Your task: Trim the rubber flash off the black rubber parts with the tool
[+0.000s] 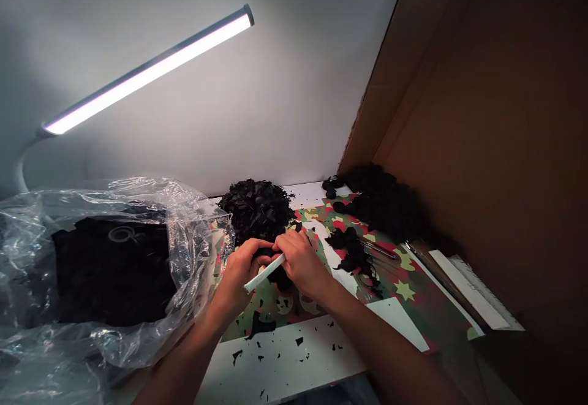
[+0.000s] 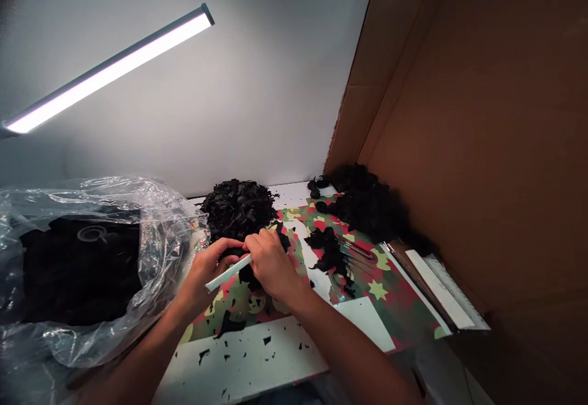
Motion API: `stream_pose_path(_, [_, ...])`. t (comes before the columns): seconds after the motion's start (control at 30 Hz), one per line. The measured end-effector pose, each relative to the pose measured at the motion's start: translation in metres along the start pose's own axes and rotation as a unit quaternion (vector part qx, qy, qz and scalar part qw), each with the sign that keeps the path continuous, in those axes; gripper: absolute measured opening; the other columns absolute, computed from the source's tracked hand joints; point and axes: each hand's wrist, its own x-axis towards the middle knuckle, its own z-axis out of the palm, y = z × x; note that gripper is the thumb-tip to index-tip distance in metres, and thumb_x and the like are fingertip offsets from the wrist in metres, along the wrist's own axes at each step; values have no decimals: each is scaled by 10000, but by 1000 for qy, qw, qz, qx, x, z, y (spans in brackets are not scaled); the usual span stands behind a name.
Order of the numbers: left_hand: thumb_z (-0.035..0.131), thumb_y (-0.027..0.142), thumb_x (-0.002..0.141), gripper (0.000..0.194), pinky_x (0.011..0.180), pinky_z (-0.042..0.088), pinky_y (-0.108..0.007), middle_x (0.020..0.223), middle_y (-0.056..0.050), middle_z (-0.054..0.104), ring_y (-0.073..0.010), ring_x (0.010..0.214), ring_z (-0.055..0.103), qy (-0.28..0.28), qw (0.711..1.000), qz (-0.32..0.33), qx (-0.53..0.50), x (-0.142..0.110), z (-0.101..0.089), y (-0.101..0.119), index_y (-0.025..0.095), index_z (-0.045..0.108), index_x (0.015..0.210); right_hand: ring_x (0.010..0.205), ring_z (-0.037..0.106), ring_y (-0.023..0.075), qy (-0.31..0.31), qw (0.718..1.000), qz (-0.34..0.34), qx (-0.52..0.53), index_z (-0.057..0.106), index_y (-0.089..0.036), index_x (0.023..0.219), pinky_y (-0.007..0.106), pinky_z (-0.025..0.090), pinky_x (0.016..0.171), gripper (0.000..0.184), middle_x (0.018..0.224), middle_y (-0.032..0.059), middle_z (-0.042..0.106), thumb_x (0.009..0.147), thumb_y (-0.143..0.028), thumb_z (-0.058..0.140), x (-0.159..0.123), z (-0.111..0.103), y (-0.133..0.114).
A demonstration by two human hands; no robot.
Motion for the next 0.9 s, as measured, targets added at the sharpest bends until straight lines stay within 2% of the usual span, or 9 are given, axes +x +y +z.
stream_pose_path(0.13, [573, 129, 864, 221, 787, 499, -294, 975, -38, 743, -207, 886, 681, 24, 998, 61, 4, 0, -1, 3, 236, 723, 986, 800, 505, 219, -32, 999, -7, -33, 540, -209, 788, 358, 344, 767, 224, 807, 40, 633, 921, -39, 484, 5, -5, -2])
stream_pose_path(0.2, [580, 120, 852, 216, 780, 498, -287, 949, -31, 741, -200, 868, 675, 40, 997, 65, -3, 1, -1, 2, 240, 732, 948, 776, 494, 206, -40, 999, -19, -15, 526, -211, 772, 345, 341, 762, 235, 783, 26, 620, 929, -43, 479, 6, -7, -2])
stream_pose_path(0.3, [599, 142, 842, 173, 741, 479, -278, 845, -15, 740, -185, 779, 656, 74, 997, 25, -29, 5, 0, -5, 231, 746, 851, 748, 483, 182, -42, 997, -49, 32, 496, -205, 742, 326, 335, 765, 255, 745, 0, 603, 967, -86, 486, 6, -8, -4])
stream_pose_path(0.37, [638, 183, 823, 124, 700, 460, -265, 784, -11, 730, -175, 728, 628, 92, 990, -32, -102, 8, 4, -11, 213, 758, 809, 737, 476, 172, -31, 996, -63, 52, 469, -202, 719, 321, 332, 766, 291, 726, -9, 591, 1004, -145, 486, 5, -6, -7])
stream_pose_path(0.43, [711, 239, 769, 77, 661, 439, -244, 734, -12, 708, -160, 696, 595, 119, 961, -99, -228, 11, 11, -16, 184, 765, 770, 730, 469, 172, -11, 997, -65, 48, 447, -203, 708, 321, 330, 764, 317, 719, -7, 585, 1023, -178, 474, 5, -2, -10])
stream_pose_path(0.5, [769, 286, 715, 130, 639, 425, -223, 711, -11, 687, -140, 682, 570, 149, 921, -143, -331, 13, 21, -20, 161, 762, 746, 725, 461, 177, 2, 998, -67, 22, 446, -206, 713, 324, 332, 760, 312, 722, 1, 585, 1023, -170, 461, 5, 2, -11])
stream_pose_path(0.67, [822, 428, 663, 312, 559, 412, -211, 661, 9, 641, -105, 580, 529, 194, 873, -170, -414, 20, 40, -25, 148, 732, 769, 732, 463, 189, 4, 993, -101, -52, 491, -205, 747, 333, 348, 762, 269, 744, 16, 597, 1003, -135, 444, 0, 10, -12])
stream_pose_path(0.8, [849, 541, 607, 432, 582, 449, -210, 648, 24, 633, -94, 576, 551, 252, 842, -156, -450, 33, 26, -28, 159, 681, 718, 705, 478, 181, 10, 989, -143, -46, 496, -205, 711, 329, 347, 743, 280, 682, 9, 573, 975, -122, 449, -10, 15, -20])
stream_pose_path(0.9, [859, 527, 638, 436, 669, 506, -250, 782, -38, 714, -138, 688, 636, 219, 841, -134, -477, 34, 12, -19, 147, 718, 797, 706, 497, 171, 20, 993, -113, -13, 531, -197, 723, 327, 349, 741, 290, 702, 10, 591, 1006, -188, 471, -11, 12, -18])
